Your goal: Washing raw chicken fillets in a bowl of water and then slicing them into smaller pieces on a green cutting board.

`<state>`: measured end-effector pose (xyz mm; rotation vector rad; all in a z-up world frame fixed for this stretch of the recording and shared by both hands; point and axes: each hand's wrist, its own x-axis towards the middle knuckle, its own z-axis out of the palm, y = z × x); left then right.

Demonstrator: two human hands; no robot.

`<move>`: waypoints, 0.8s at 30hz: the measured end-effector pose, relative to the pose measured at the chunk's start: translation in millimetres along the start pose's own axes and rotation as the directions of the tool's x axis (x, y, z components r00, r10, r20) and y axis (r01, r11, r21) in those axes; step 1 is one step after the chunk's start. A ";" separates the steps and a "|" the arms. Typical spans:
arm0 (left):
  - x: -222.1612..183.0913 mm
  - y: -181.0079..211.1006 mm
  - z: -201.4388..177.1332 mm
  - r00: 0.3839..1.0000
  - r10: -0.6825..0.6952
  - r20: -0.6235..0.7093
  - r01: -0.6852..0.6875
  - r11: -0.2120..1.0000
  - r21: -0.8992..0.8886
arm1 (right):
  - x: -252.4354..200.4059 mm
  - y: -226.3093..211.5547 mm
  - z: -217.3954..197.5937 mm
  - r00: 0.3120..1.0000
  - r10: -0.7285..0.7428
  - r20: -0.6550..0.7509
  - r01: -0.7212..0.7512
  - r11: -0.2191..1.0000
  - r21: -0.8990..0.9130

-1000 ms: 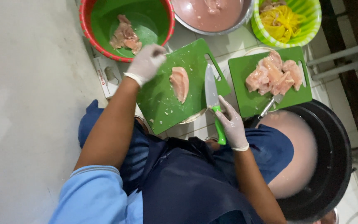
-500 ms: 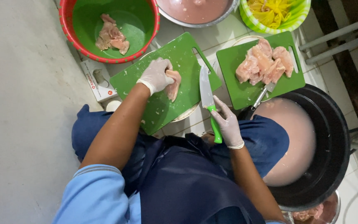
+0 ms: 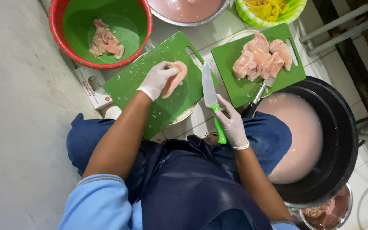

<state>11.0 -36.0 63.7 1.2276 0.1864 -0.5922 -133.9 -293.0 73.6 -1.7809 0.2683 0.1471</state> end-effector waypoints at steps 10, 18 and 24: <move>-8.0 1.0 -2.3 0.987 0.127 0.102 -0.160 0.884 0.439 | -2.1 13.0 1.7 0.999 0.021 -0.039 -0.019 0.998 0.052; -21.0 3.0 -15.1 0.990 0.137 0.018 -0.106 0.674 0.731 | 9.2 7.5 23.4 0.981 -0.184 0.053 0.191 0.932 -0.309; 4.5 -44.2 -61.3 0.970 0.235 -0.055 -0.094 0.576 0.812 | 22.9 8.7 33.6 0.958 -0.251 0.137 0.286 0.858 -0.428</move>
